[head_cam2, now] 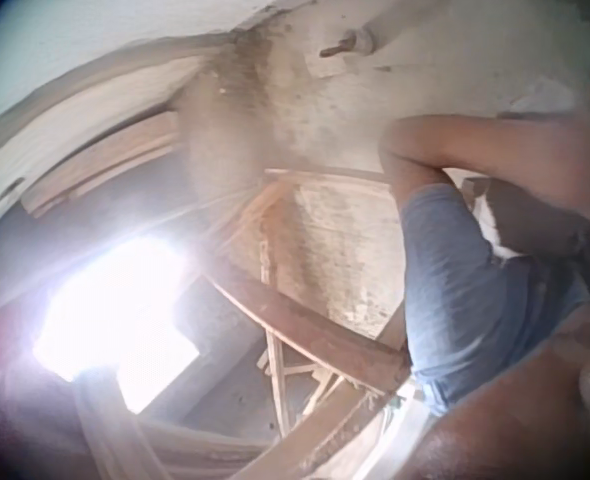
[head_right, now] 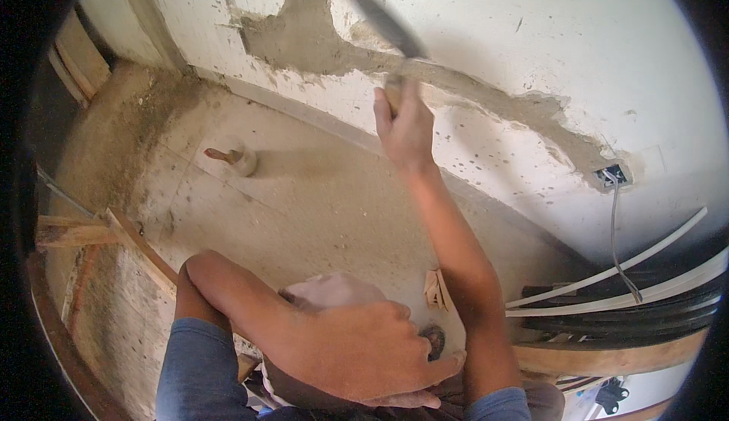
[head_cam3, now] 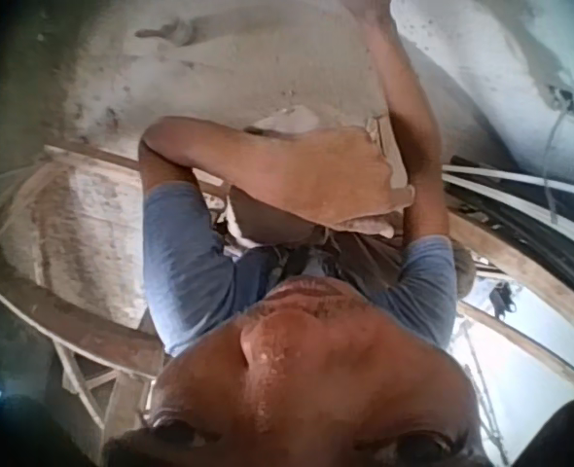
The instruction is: The person applies wet plaster to a section of a wall using a trowel and then smooths it by hand.
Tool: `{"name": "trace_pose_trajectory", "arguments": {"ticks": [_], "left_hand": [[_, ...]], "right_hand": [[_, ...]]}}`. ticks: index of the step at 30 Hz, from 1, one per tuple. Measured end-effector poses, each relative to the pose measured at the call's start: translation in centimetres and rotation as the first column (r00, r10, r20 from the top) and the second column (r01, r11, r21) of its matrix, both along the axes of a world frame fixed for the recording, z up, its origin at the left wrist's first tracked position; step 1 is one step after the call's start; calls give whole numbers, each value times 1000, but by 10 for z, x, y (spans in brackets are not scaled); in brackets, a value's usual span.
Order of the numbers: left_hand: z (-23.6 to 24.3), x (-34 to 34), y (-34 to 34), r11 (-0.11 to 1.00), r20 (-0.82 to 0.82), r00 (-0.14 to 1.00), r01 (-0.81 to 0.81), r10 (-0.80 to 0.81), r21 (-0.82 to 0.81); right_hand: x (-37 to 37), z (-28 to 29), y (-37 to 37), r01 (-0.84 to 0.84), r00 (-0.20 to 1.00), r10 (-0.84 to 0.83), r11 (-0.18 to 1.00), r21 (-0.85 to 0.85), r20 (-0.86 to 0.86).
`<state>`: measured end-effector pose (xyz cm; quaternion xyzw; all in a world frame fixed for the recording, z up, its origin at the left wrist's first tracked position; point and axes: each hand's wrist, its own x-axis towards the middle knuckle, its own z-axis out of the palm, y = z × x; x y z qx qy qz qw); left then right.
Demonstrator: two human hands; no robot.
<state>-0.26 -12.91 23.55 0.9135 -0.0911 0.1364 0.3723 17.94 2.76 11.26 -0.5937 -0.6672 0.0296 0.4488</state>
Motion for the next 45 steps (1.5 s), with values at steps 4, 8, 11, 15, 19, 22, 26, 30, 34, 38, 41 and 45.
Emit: {"name": "trace_pose_trajectory", "arguments": {"ticks": [4, 8, 11, 15, 19, 22, 26, 30, 34, 38, 41, 45], "left_hand": [[-7, -8, 6, 995, 66, 998, -2, 8, -98], [-3, -12, 10, 989, -7, 998, 55, -57, -137], [-8, -16, 10, 986, 79, 997, 28, -15, -166], [3, -26, 8, 997, 5, 997, -74, 74, -4], [-7, -19, 9, 993, 69, 998, 4, 4, -114], [2, -25, 12, 998, 23, 999, -43, 44, -44], [1, -24, 10, 995, 104, 991, -80, 86, -67], [-3, -24, 9, 995, 130, 989, -62, 71, -76], [-6, -20, 6, 984, 52, 999, 23, -14, -176], [-5, -17, 7, 996, 71, 997, 7, 0, -94], [-1, -20, 10, 985, 25, 999, 49, -46, -163], [-4, -20, 6, 995, 129, 990, -35, 47, -95]], "right_hand": [[-9, -3, 0, 8, 990, 13, 988, -153, 139], [-10, 1, -12, 22, 998, -26, 997, -69, -58], [-1, -19, 8, 24, 967, 77, 922, -387, 243], [-18, 6, -25, 59, 983, -76, 993, -104, -169], [4, -23, 4, 102, 993, -90, 981, -165, 78], [2, -1, -17, 88, 991, -107, 975, -204, -84], [5, -9, -17, -21, 943, 100, 969, 245, -316], [20, -25, -9, 48, 983, -12, 980, -193, 185], [5, -2, -30, 63, 960, -40, 995, 75, -276], [28, -23, -4, 79, 908, -10, 986, -147, 418], [18, -2, -25, 95, 995, -94, 994, -48, 28], [34, -18, -12, 96, 989, -77, 982, -162, 123]]}}
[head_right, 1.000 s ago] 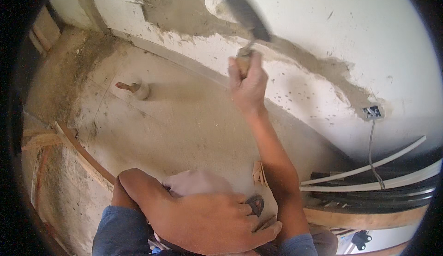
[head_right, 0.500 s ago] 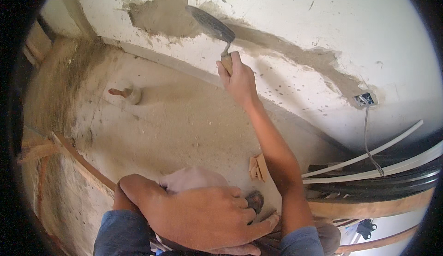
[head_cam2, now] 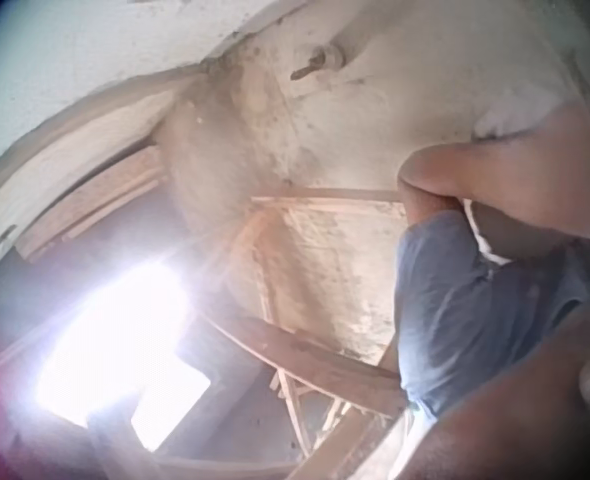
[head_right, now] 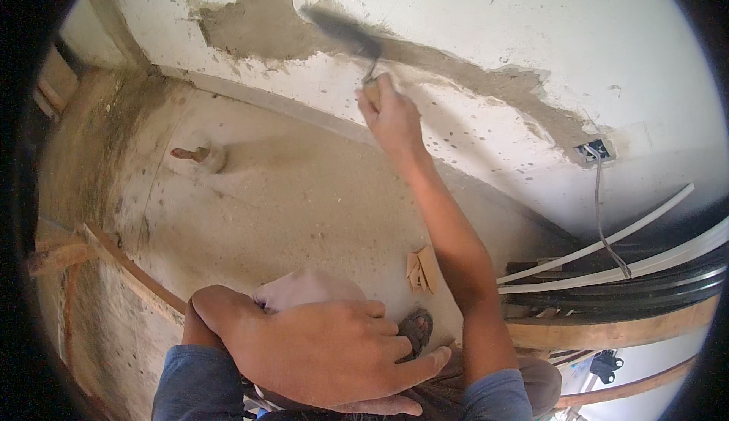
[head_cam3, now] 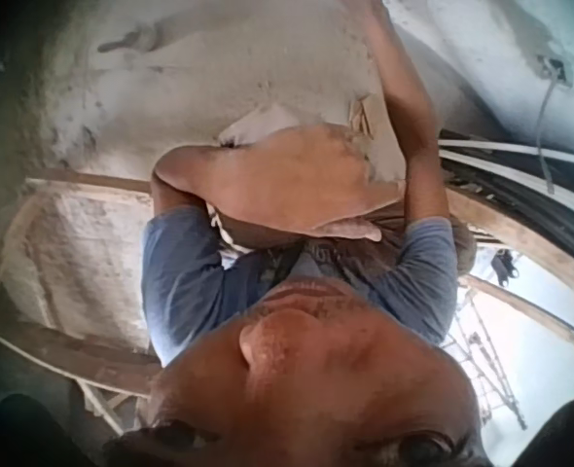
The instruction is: The person applies wet plaster to a section of a wall using a trowel and then smooths it by hand.
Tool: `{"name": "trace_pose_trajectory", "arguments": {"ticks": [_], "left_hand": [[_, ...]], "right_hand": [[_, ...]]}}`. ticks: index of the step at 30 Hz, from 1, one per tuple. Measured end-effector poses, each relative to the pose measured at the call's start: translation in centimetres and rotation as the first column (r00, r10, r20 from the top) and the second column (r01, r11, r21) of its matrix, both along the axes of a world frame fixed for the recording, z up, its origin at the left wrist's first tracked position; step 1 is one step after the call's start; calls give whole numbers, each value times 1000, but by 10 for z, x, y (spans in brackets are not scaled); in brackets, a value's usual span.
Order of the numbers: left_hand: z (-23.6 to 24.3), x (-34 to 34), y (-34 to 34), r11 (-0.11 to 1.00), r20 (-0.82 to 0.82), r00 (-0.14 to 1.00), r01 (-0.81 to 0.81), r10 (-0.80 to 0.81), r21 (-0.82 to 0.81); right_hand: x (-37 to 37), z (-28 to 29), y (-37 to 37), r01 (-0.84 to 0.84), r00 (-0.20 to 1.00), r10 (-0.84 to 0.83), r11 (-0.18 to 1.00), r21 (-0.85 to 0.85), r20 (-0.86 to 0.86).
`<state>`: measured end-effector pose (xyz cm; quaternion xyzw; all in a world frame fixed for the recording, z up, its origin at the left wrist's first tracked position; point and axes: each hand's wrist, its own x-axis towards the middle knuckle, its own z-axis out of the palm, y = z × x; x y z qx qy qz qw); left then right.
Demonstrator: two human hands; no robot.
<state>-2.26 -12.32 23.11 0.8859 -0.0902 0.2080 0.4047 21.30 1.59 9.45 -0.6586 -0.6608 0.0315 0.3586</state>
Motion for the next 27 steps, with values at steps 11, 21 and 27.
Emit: {"name": "trace_pose_trajectory", "arguments": {"ticks": [11, 21, 27], "left_hand": [[-2, 0, 2, 999, -18, 999, 37, -37, -31], [-7, 3, 2, 995, -13, 998, 57, -58, -78], [-5, -3, 4, 998, -42, 998, 38, -40, -58]], "right_hand": [[-4, 7, -11, 36, 992, -32, 999, 36, -121], [-29, 15, -1, 21, 937, 97, 944, 329, -336], [-46, 29, 4, -54, 998, 54, 999, 7, -45]]}}
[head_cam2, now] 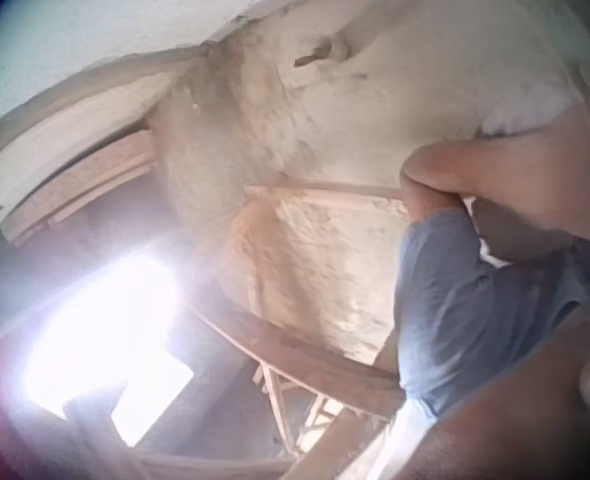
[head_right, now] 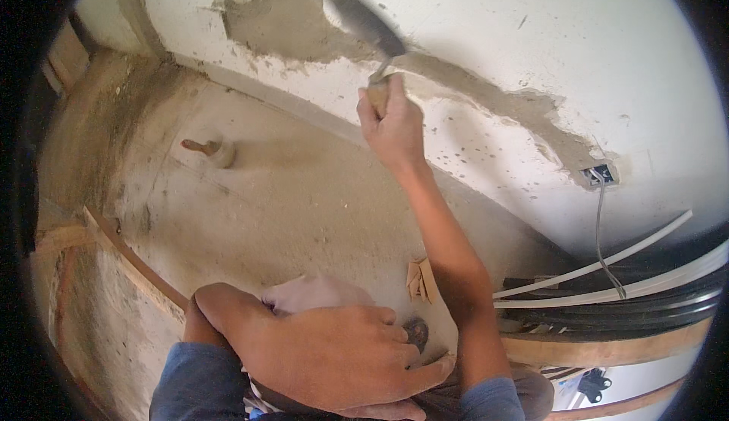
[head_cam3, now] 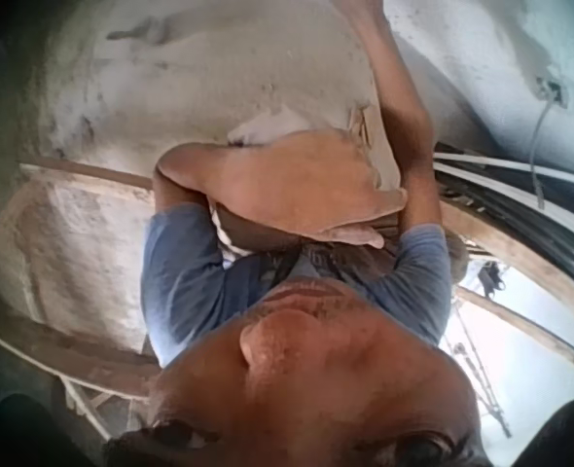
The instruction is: The person applies wet plaster to a section of a wall using a trowel and then smooths it by hand.
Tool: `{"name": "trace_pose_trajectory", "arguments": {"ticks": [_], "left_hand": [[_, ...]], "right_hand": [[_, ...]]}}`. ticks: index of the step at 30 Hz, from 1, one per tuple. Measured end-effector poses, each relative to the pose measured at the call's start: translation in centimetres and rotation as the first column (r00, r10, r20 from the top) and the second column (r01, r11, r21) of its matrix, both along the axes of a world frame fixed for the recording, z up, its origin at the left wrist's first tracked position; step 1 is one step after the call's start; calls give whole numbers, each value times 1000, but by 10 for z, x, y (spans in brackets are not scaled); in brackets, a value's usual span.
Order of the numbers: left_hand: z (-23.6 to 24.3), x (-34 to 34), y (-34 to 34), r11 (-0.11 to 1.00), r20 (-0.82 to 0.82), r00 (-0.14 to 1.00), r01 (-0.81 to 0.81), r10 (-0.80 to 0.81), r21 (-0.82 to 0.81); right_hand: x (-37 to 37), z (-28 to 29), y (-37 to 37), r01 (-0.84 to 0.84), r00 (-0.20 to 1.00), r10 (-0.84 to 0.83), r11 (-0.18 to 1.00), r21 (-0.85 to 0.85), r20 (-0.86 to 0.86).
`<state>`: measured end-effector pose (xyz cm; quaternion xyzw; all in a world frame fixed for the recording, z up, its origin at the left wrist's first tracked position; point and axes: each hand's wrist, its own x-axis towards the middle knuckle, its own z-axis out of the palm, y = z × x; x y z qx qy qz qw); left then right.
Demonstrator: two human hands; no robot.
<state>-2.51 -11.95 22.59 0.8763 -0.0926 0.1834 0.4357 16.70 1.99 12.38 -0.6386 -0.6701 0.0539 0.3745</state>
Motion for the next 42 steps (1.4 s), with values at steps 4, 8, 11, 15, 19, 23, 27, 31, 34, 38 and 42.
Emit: {"name": "trace_pose_trajectory", "arguments": {"ticks": [4, 8, 11, 15, 19, 23, 27, 31, 34, 38, 42], "left_hand": [[-2, 2, -2, 1000, 19, 1000, 12, -13, 7], [-4, 3, -5, 998, 94, 995, -17, 22, -56], [-5, 2, -4, 1000, 63, 998, -7, 6, 8], [1, 0, -3, 1000, 73, 997, 20, -20, -9], [0, 3, 0, 1000, 12, 1000, 25, -25, -9], [-6, 1, -4, 995, 131, 990, -48, 60, -90], [-5, 1, -1, 999, 52, 999, -11, 12, -30], [-3, 1, 1, 999, 23, 999, 31, -30, -37], [-1, 1, 3, 999, 0, 1000, 25, -25, -32], [0, 0, 3, 1000, 32, 999, -10, 10, -5], [2, 0, -3, 1000, 11, 1000, -26, 26, -12]], "right_hand": [[6, -21, 7, -22, 995, 32, 994, 105, -91], [8, -12, 16, -36, 989, 35, 999, 0, 144], [-6, -1, 4, 57, 984, -16, 973, 225, -179], [24, -32, 20, -56, 897, 80, 996, -69, 434], [13, -21, 0, 68, 984, -39, 984, 165, -174], [17, -26, 6, 15, 988, -1, 996, -91, 153], [23, -37, 16, 50, 999, -51, 997, 58, 16], [16, -35, 9, 33, 996, -26, 996, -88, 85], [20, -37, 16, 92, 996, -91, 990, -104, 10], [3, -19, -7, 77, 976, -58, 994, 83, -211], [27, -53, 16, 55, 948, -24, 995, -87, 318]]}}
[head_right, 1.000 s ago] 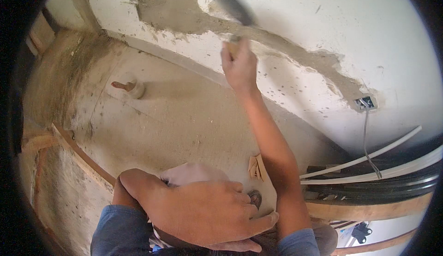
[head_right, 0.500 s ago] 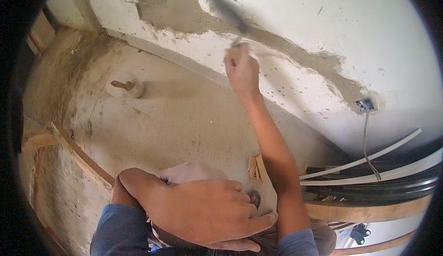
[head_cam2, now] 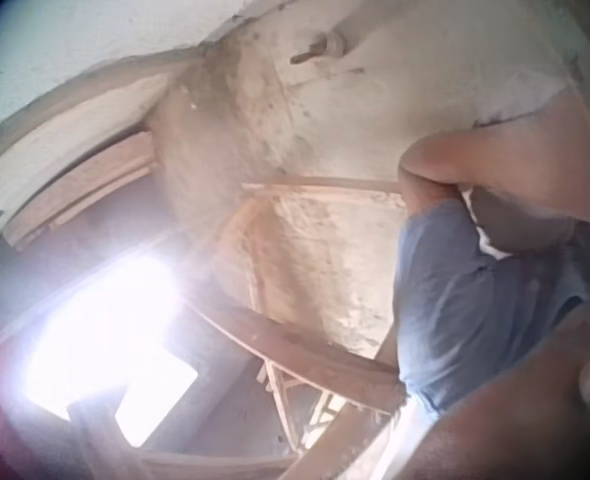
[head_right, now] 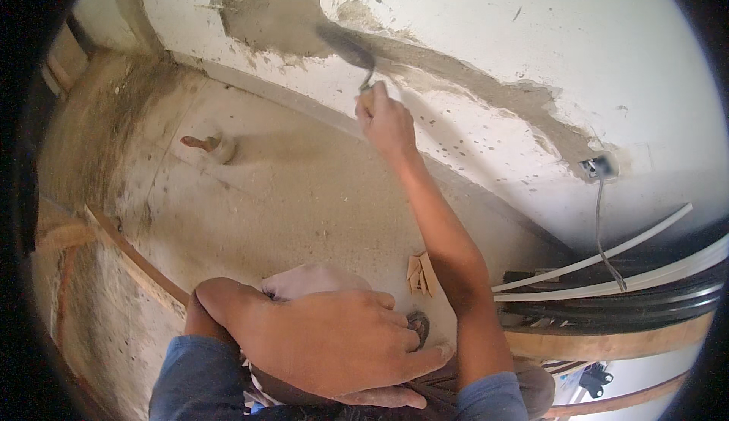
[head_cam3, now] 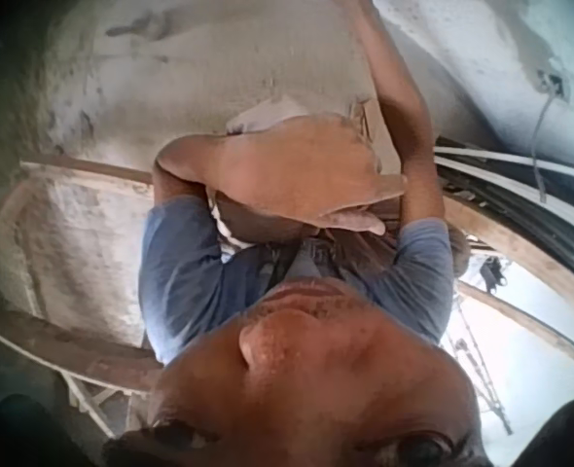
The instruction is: The person applies wet plaster to a section of a wall using a trowel and then smooths it by hand.
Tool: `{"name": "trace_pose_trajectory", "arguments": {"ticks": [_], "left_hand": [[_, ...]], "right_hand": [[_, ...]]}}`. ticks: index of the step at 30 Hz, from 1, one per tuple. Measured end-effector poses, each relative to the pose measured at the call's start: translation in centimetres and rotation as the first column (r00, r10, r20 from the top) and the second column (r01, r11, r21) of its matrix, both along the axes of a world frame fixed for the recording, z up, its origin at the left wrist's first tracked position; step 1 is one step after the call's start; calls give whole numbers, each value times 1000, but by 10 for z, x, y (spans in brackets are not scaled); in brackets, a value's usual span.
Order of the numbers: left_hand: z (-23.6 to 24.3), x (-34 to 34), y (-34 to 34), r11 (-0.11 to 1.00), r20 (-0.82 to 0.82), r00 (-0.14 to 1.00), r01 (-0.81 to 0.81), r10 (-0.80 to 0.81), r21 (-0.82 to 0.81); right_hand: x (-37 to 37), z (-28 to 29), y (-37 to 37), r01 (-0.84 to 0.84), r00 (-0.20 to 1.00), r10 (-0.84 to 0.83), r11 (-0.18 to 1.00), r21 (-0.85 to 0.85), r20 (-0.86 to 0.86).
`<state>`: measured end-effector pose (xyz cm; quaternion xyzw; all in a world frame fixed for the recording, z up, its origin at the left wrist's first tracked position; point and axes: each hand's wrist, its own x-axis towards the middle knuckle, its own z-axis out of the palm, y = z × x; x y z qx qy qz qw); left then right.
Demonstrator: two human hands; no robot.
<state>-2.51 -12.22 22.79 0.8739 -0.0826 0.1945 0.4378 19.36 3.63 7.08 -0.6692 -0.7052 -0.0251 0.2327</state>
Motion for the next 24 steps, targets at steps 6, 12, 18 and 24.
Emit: {"name": "trace_pose_trajectory", "arguments": {"ticks": [6, 12, 18, 24], "left_hand": [[-2, 1, 4, 998, -18, 998, 68, -68, 3], [-2, -2, 0, 1000, -27, 1000, -7, 8, 14], [-6, 2, -2, 1000, 8, 1000, 9, -9, -8], [-8, 3, 3, 998, -8, 999, 43, -43, -43]], "right_hand": [[-2, 3, -12, 83, 941, -22, 982, 167, -338], [-10, 12, -8, 99, 959, -65, 989, 111, -276], [-15, 17, -20, 66, 930, -14, 989, 130, -368], [-17, 16, -20, 91, 884, 57, 953, 290, -465]]}}
